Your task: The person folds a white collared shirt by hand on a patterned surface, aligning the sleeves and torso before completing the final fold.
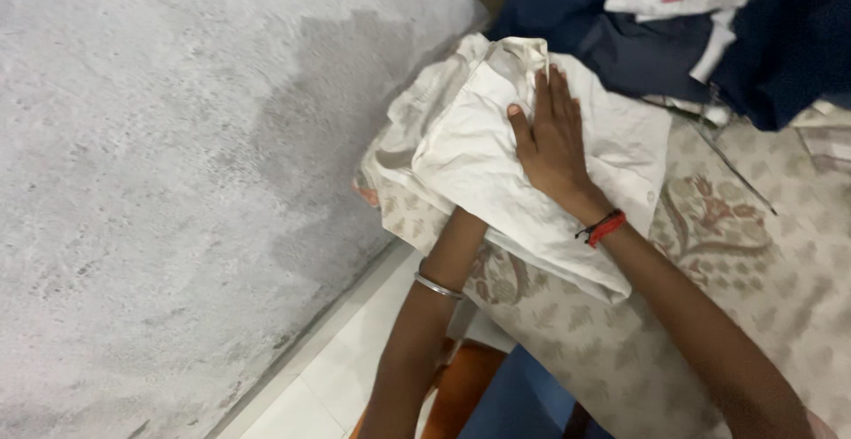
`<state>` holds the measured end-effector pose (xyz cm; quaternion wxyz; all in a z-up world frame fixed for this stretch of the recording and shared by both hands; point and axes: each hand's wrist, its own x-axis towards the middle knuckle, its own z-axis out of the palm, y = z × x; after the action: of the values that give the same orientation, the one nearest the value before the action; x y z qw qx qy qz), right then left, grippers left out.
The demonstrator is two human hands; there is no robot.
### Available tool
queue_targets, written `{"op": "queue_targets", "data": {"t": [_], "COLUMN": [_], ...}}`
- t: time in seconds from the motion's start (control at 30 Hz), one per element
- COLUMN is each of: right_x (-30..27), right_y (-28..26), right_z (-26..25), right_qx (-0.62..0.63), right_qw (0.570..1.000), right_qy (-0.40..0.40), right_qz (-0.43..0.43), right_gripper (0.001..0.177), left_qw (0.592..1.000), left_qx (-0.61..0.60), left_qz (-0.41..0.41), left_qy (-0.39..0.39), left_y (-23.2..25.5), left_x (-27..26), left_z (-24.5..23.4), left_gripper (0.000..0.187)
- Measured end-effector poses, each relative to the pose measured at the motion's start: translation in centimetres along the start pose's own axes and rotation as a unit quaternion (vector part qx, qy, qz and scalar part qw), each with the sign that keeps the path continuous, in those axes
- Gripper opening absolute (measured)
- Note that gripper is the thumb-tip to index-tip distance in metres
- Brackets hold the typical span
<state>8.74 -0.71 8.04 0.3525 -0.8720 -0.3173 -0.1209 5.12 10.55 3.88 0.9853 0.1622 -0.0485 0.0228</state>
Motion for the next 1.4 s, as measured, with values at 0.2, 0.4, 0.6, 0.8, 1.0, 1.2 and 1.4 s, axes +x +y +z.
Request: {"op": "queue_targets", "data": {"t": [0.2, 0.4, 0.6, 0.8, 1.0, 1.2, 1.4], "right_x": [3.3, 5.1, 5.1, 8.1, 11.2, 11.4, 11.3], "right_y": [-1.9, -2.0, -1.1, -1.7, -1.6, -1.4, -3.0], "right_z": [4.0, 8.5, 10.1, 6.3, 7.4, 6.9, 9.0], "right_qx": [-0.006, -0.046, -0.055, -0.031, -0.194, -0.018, 0.03], "right_qw": [0.999, 0.998, 0.995, 0.995, 0.977, 0.998, 0.993], "right_qy": [-0.009, -0.032, -0.013, 0.051, -0.083, -0.024, -0.061], "right_qz": [-0.03, -0.041, -0.082, -0.082, -0.017, -0.063, -0.094], "right_gripper": [0.076, 0.08, 0.065, 0.021, 0.03, 0.017, 0.015], "left_qw": [0.999, 0.994, 0.928, 0.507, 0.223, 0.294, 0.495], "left_qx": [0.024, 0.082, 0.348, 0.828, 0.97, 0.953, 0.862], "left_qz": [0.022, 0.023, 0.018, 0.215, 0.079, 0.068, 0.095], "left_qy": [0.025, 0.075, 0.132, 0.105, 0.056, 0.041, 0.058], "left_y": [5.7, 12.7, 21.4, 18.0, 14.0, 16.1, 18.1], "left_x": [0.2, 1.4, 4.0, 2.2, 2.8, 1.9, 0.4], "left_z": [-1.7, -4.1, -6.9, -5.4, -3.1, -1.6, 0.1], "left_gripper": [0.077, 0.077, 0.074, 0.031, 0.026, 0.022, 0.021]}}
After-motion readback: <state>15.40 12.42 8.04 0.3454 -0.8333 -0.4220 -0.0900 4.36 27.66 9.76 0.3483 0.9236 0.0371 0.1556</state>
